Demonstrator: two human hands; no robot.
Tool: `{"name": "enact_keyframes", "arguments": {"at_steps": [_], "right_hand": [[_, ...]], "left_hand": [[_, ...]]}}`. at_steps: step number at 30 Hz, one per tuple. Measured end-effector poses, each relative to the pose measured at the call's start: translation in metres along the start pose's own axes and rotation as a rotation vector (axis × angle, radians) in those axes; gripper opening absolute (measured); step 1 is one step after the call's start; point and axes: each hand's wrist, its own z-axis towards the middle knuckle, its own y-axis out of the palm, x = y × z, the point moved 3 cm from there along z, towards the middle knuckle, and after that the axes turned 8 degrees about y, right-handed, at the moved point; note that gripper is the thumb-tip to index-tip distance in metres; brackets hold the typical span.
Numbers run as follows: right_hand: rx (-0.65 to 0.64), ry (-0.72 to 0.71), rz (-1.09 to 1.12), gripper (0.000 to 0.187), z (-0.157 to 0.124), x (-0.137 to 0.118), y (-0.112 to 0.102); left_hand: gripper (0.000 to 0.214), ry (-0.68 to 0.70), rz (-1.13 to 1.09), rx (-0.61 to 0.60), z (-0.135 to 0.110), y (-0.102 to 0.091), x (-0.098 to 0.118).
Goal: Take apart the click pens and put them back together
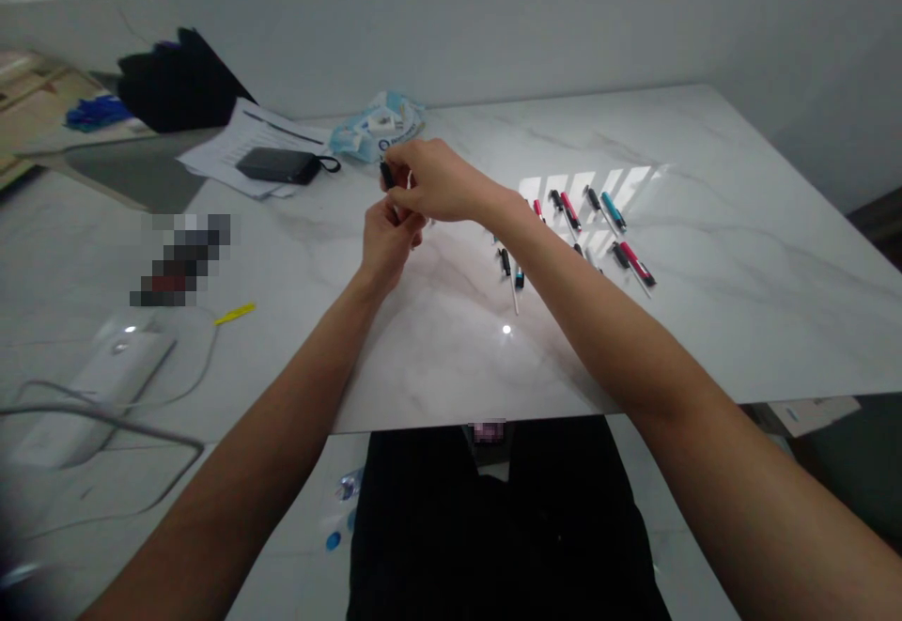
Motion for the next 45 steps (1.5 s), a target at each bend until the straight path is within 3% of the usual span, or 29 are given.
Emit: {"name": "enact_keyframes", "arguments": {"at_steps": [5, 12, 16, 21, 45], "right_hand": [[-0.004, 0.012, 0.081, 0.014, -0.0002, 0.0011, -0.0021], [-0.035, 0.036, 0.154, 0.034, -0.0008, 0.0008, -0.0054], [-0.01, 0.04, 0.125, 0.034, -0.0009, 0.0013, -0.0067], [-0.066, 0.017, 0.162, 0.041, -0.0012, 0.0023, -0.0059], [-0.061, 0.076, 0.165, 0.045, -0.0016, 0.0023, -0.0071]], "left_hand": [[0.035, 0.007, -0.009, -0.037, -0.0019, 0.0017, 0.0005], [0.037, 0.006, -0.045, -0.034, -0.0014, 0.0016, 0.0001], [0.037, 0.003, -0.048, -0.041, -0.0019, 0.0019, 0.0009], [0.038, 0.003, -0.046, -0.033, -0.0026, 0.0017, 0.0028], [0.038, 0.003, -0.07, -0.043, -0.0018, 0.0026, 0.0006]]}}
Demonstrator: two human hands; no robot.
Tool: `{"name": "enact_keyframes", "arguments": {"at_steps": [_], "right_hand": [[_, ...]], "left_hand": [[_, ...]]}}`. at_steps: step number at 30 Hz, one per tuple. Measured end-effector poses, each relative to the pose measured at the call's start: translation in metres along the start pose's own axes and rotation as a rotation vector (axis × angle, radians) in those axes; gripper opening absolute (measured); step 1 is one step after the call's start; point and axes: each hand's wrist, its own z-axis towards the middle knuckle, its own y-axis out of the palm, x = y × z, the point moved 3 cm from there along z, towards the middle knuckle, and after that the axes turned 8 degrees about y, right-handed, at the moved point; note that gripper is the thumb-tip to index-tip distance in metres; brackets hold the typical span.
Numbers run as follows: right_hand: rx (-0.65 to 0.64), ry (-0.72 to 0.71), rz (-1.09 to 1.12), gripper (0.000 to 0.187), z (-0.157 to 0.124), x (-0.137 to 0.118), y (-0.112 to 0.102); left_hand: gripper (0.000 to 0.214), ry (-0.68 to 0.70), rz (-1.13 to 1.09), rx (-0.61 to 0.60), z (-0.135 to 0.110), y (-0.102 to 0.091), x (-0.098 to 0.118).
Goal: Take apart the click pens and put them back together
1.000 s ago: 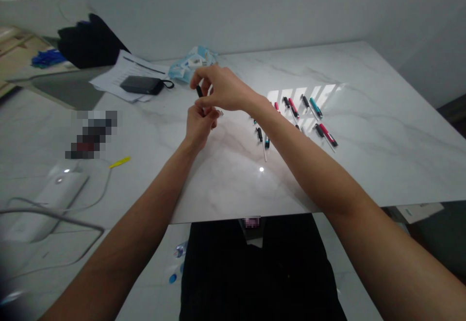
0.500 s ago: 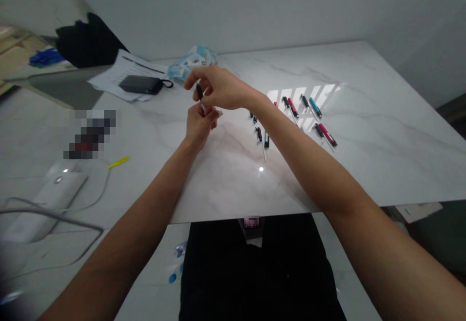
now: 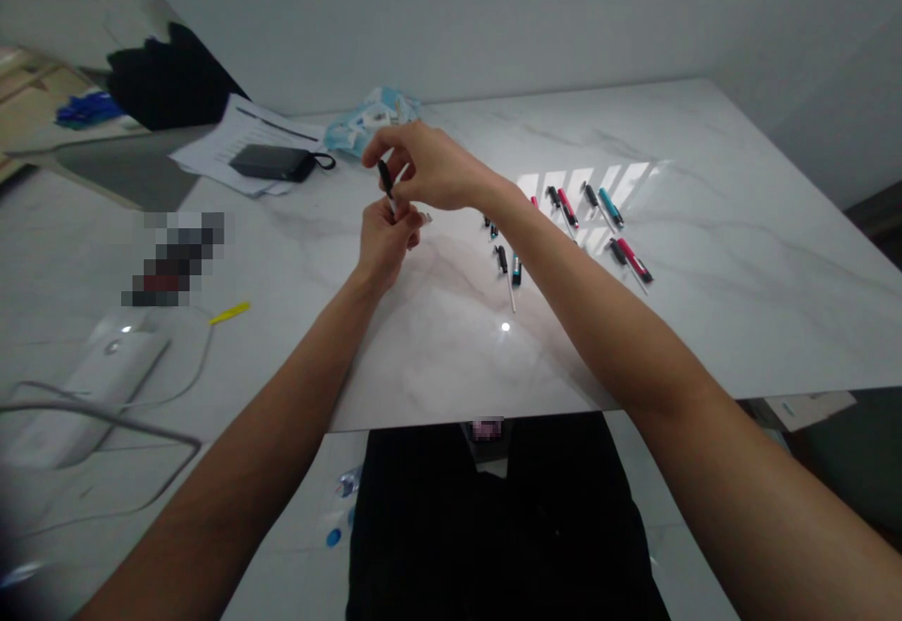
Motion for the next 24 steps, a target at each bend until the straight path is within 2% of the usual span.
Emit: {"name": "enact_keyframes", "arguments": {"at_steps": [10, 17, 21, 24], "right_hand": [[0.041, -0.035, 0.067, 0.049, 0.002, 0.004, -0.002], [0.028, -0.087, 0.235, 0.044, 0.007, 0.008, 0.003], [-0.005, -0.099, 0.185, 0.049, 0.008, 0.013, 0.004], [0.021, -0.082, 0.181, 0.045, 0.008, 0.015, 0.001]], "left_hand": [[0.039, -0.021, -0.023, -0.003, 0.0, 0.0, 0.002], [0.039, -0.021, -0.011, -0.03, 0.0, 0.0, 0.0], [0.035, -0.025, 0.027, -0.032, 0.0, 0.0, -0.006], [0.037, -0.033, -0.003, -0.037, -0.001, 0.001, -0.006]]}}
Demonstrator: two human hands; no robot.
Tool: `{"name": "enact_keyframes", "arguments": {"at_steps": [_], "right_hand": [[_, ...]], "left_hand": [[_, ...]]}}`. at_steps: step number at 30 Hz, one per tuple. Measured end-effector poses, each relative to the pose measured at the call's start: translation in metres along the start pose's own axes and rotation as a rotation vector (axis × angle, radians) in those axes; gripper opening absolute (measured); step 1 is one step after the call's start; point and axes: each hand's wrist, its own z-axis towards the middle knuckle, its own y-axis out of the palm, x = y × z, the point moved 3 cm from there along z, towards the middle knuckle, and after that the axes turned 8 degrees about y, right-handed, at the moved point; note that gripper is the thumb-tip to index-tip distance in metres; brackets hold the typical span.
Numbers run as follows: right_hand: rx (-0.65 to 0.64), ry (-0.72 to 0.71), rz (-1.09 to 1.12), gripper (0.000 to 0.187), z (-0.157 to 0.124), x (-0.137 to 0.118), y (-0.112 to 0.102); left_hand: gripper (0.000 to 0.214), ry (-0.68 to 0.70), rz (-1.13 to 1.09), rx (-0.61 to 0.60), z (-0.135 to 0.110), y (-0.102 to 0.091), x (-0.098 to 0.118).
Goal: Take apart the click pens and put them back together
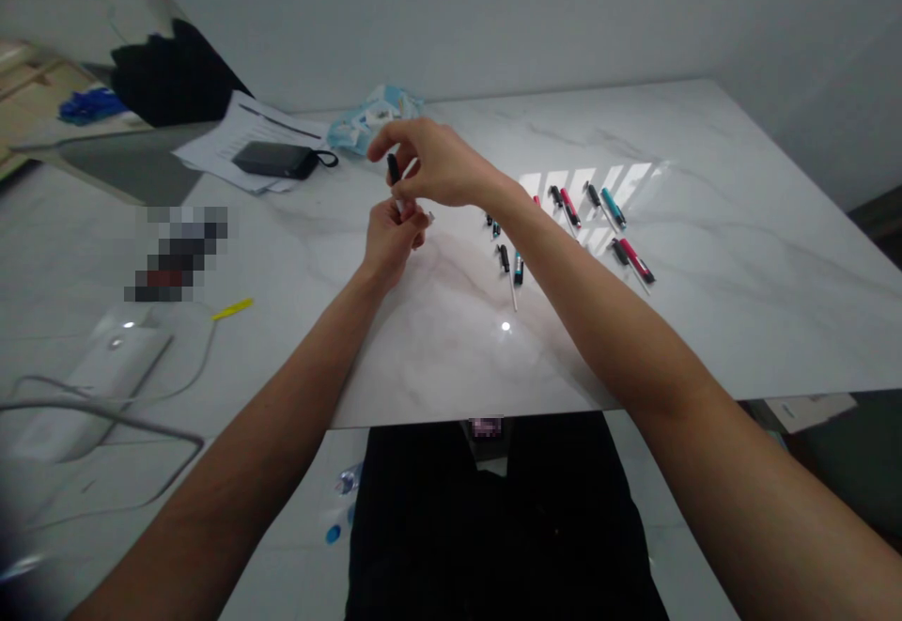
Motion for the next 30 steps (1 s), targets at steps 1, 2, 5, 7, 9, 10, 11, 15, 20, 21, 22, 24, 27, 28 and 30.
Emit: {"name": "enact_keyframes", "arguments": {"at_steps": [1, 2, 5, 7, 9, 10, 11, 15, 20, 21, 22, 24, 27, 28, 30], "right_hand": [[0.018, -0.002, 0.01, 0.044, 0.0, -0.001, -0.002], [0.039, -0.011, 0.024, 0.043, 0.0, -0.002, -0.003], [0.129, -0.046, 0.059, 0.047, -0.003, -0.013, -0.01], [0.202, -0.023, 0.054, 0.053, -0.007, -0.022, -0.015], [0.274, 0.025, 0.027, 0.058, -0.011, -0.029, -0.02], [0.309, 0.044, 0.01, 0.06, -0.012, -0.032, -0.022], [0.346, 0.057, -0.009, 0.061, -0.013, -0.033, -0.025], [0.461, 0.081, -0.143, 0.05, -0.009, -0.018, -0.033], [0.24, 0.234, -0.438, 0.039, 0.001, 0.022, -0.017], [0.187, 0.276, -0.496, 0.037, 0.001, 0.028, -0.01], [0.14, 0.317, -0.55, 0.034, 0.001, 0.032, -0.003], [0.064, 0.389, -0.638, 0.032, 0.001, 0.036, 0.011], [-0.002, 0.46, -0.708, 0.037, -0.001, 0.038, 0.024], [-0.015, 0.475, -0.716, 0.04, -0.002, 0.038, 0.026], [-0.045, 0.496, -0.721, 0.049, -0.002, 0.04, 0.027]], "left_hand": [[0.038, -0.001, -0.015, -0.002, 0.0, 0.0, 0.001], [0.038, -0.001, -0.027, -0.007, 0.0, 0.0, 0.001], [0.039, -0.002, -0.032, -0.029, 0.0, 0.0, 0.003], [0.037, -0.004, -0.02, -0.042, 0.0, 0.0, 0.001], [0.036, 0.002, -0.009, -0.054, -0.001, -0.001, -0.001], [0.035, 0.009, -0.003, -0.06, -0.002, -0.001, -0.003], [0.035, 0.019, 0.004, -0.065, -0.002, -0.001, -0.004], [0.035, 0.089, 0.046, 0.064, 0.001, -0.008, -0.002], [0.037, 0.023, 0.038, 0.399, 0.009, -0.03, 0.005], [0.037, -0.003, 0.028, 0.43, 0.01, -0.032, 0.006], [0.037, -0.023, 0.019, 0.447, 0.011, -0.034, 0.006], [0.037, -0.041, 0.012, 0.451, 0.011, -0.035, 0.005], [0.037, -0.031, 0.032, 0.406, 0.01, -0.032, 0.003], [0.037, -0.019, 0.046, 0.389, 0.009, -0.03, 0.002], [0.037, 0.004, 0.078, 0.365, 0.008, -0.029, 0.001]]}}
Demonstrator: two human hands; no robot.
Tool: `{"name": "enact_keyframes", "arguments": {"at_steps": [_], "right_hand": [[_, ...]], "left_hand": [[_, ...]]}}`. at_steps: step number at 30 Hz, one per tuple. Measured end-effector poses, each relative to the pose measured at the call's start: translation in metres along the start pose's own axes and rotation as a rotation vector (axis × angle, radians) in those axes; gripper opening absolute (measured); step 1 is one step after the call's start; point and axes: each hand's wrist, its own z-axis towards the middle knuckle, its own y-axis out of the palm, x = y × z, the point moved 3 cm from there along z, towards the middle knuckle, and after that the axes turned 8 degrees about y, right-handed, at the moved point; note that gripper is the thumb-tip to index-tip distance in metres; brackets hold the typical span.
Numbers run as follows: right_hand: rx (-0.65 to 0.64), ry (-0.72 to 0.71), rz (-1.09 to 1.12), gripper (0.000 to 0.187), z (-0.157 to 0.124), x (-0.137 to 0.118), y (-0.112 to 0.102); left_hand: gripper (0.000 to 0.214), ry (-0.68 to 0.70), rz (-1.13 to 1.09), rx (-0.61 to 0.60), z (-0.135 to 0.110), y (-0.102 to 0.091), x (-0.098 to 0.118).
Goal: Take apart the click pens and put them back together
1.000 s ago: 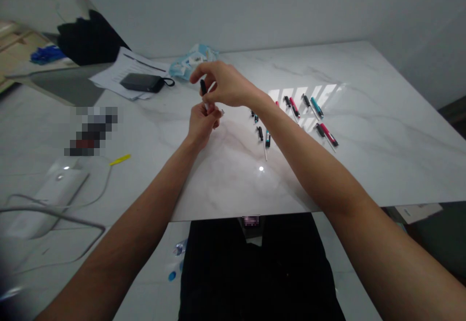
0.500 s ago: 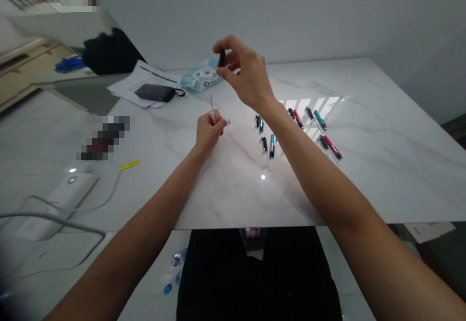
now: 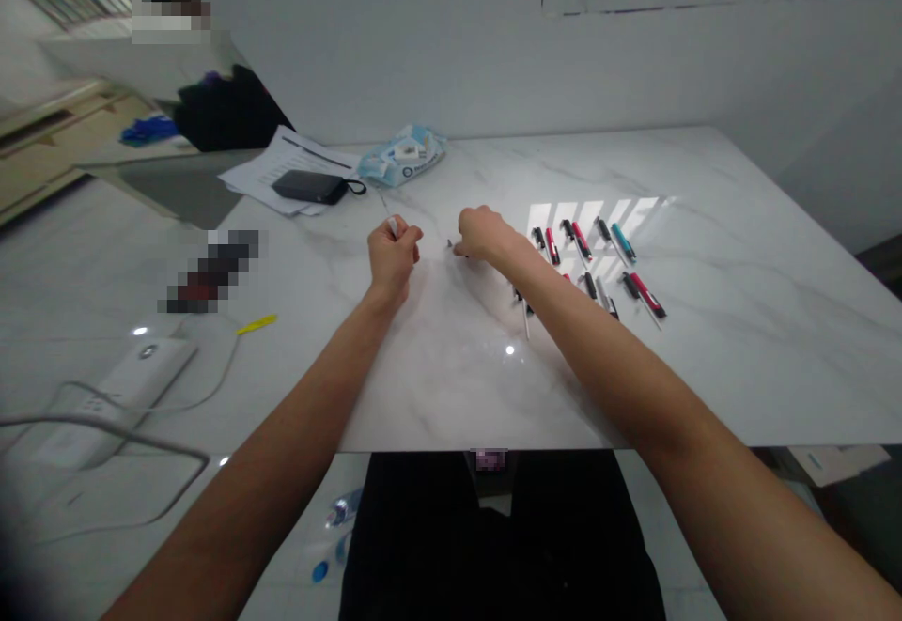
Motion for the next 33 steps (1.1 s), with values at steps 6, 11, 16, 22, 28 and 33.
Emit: {"name": "enact_keyframes", "arguments": {"at_steps": [6, 11, 16, 22, 28, 33], "right_hand": [[-0.067, -0.103, -0.033, 0.082, 0.006, 0.009, 0.0], [-0.036, -0.206, -0.007, 0.077, 0.01, 0.008, 0.007], [-0.019, -0.237, 0.017, 0.078, 0.012, 0.004, 0.012], [0.03, -0.219, 0.039, 0.061, 0.013, 0.004, 0.013], [0.061, -0.211, 0.079, 0.062, 0.014, 0.004, 0.017], [0.086, -0.21, 0.154, 0.055, 0.016, 0.008, 0.014]], "left_hand": [[0.038, 0.019, 0.032, -0.026, 0.001, -0.001, -0.003], [0.036, 0.033, 0.044, -0.043, 0.002, -0.002, -0.007], [0.035, 0.033, 0.06, -0.05, 0.002, -0.002, -0.008], [0.036, 0.034, 0.059, -0.064, 0.002, 0.0, -0.008], [0.037, 0.021, 0.06, -0.068, 0.001, 0.001, -0.008], [0.037, 0.013, 0.057, -0.076, 0.0, 0.002, -0.006]]}}
